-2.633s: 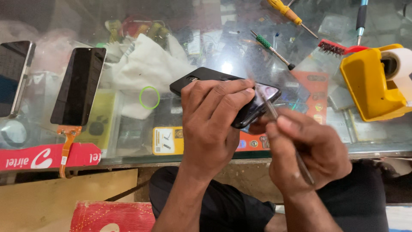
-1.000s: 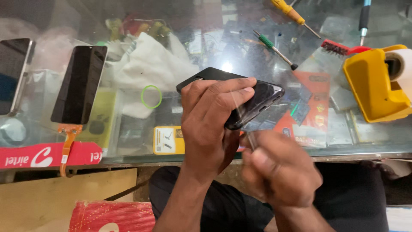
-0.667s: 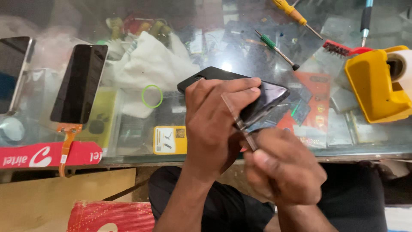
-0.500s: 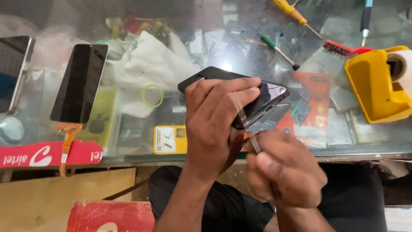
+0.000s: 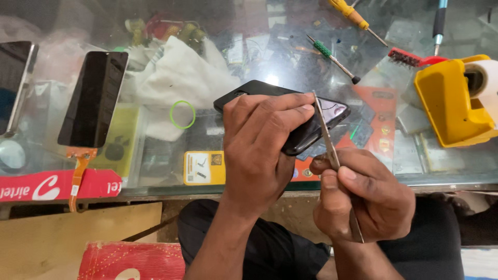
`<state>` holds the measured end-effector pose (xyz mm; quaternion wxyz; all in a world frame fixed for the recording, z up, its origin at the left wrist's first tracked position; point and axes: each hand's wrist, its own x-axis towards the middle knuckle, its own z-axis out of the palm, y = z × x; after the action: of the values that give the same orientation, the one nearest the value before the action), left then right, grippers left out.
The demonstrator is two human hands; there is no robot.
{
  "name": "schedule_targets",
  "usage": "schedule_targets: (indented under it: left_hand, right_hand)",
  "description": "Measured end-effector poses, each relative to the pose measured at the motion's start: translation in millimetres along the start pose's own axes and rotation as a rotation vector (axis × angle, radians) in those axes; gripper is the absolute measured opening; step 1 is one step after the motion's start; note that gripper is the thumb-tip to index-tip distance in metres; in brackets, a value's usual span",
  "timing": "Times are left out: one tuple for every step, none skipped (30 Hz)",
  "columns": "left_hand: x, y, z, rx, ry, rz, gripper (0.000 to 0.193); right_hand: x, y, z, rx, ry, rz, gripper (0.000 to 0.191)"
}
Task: The person applies adhesive tape to the camera area of a disassembled smartphone, then aligns and snaps the back cover into place. They press the edges to secure the cover, use tweezers to clean the seam, and finally wrap a green rubber band around the device to hold it together.
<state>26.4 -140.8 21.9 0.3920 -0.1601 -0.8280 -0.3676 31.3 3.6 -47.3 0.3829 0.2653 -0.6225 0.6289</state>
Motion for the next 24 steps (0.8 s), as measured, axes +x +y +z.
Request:
schedule_targets:
  left_hand:
    - [0, 0, 0, 0.004, 0.006, 0.002, 0.020]
    - [0, 0, 0, 0.002, 0.006, 0.004, 0.020]
    - [0, 0, 0, -0.006, 0.004, 0.006, 0.020]
    - [0, 0, 1, -0.001, 0.000, 0.003, 0.020]
    - [0, 0, 1, 0.004, -0.002, 0.002, 0.020]
    - [0, 0, 1, 0.011, -0.004, 0.001, 0.021]
    - [-1, 0, 1, 0.010, -0.001, 0.006, 0.019]
    - [-1, -1, 1, 0.011, 0.003, 0.010, 0.018]
    - [-2, -1, 1, 0.010, 0.007, 0.011, 0.018]
    - [-2, -1, 1, 0.010, 0.010, 0.011, 0.017]
    - [-3, -2, 2, 0.011, 0.012, 0.007, 0.018]
    - [-3, -2, 2, 0.011, 0.011, 0.006, 0.018]
    - [-4, -2, 2, 0.011, 0.011, 0.005, 0.019]
    - [-4, -2, 3, 0.013, 0.009, 0.006, 0.019]
    - [-4, -3, 3, 0.015, 0.004, 0.008, 0.019]
    - [-5, -3, 3, 0.017, 0.000, 0.009, 0.019]
    - [-5, -3, 3, 0.018, -0.006, 0.009, 0.020]
    - [-6, -3, 3, 0.022, -0.009, 0.009, 0.020]
    - [-6, -4, 3, 0.025, -0.013, 0.010, 0.020]
    - [-6, -4, 3, 0.027, -0.013, 0.007, 0.021]
    - [-6, -4, 3, 0.032, -0.016, 0.008, 0.021]
    - [-6, -5, 3, 0.036, -0.019, 0.009, 0.021]
    - [-6, -5, 3, 0.042, -0.027, 0.009, 0.022]
    - [-6, -5, 3, 0.051, -0.034, 0.012, 0.022]
  right_hand:
    - [1, 0, 1, 0.018, 0.008, -0.004, 0.019]
    - [2, 0, 2, 0.036, 0.016, -0.008, 0.019]
    - [3, 1, 3, 0.053, 0.019, -0.014, 0.018]
    - [4, 0, 2, 0.055, 0.014, -0.010, 0.018]
    - [5, -1, 2, 0.058, 0.008, -0.006, 0.018]
    - [6, -2, 1, 0.049, -0.006, 0.010, 0.018]
    - [7, -3, 0, 0.041, -0.027, 0.015, 0.018]
    - [7, -4, -1, 0.032, -0.048, 0.021, 0.017]
    - [8, -5, -2, 0.020, -0.073, 0.016, 0.017]
    - [9, -6, -2, 0.005, -0.091, 0.001, 0.017]
    - [10, -7, -2, -0.010, -0.109, -0.014, 0.018]
    - [11, -7, -2, -0.029, -0.119, -0.037, 0.018]
    - [11, -7, -1, -0.027, -0.112, -0.033, 0.018]
    - [12, -8, 1, -0.024, -0.104, -0.029, 0.017]
    - [13, -9, 2, 0.000, -0.079, 0.003, 0.017]
    - [14, -10, 3, 0.018, -0.057, 0.032, 0.017]
    - [15, -11, 4, 0.037, -0.035, 0.062, 0.017]
    - [17, -11, 4, 0.053, -0.016, 0.086, 0.017]
    - [19, -12, 4, 0.058, -0.032, 0.086, 0.017]
    - [20, -12, 4, 0.063, -0.047, 0.086, 0.017]
    - [22, -13, 3, 0.054, -0.094, 0.058, 0.017]
    - [22, -13, 3, 0.046, -0.141, 0.030, 0.016]
    - [22, -13, 3, 0.081, -0.097, 0.066, 0.017]
    - [21, -13, 3, 0.118, -0.052, 0.101, 0.017]
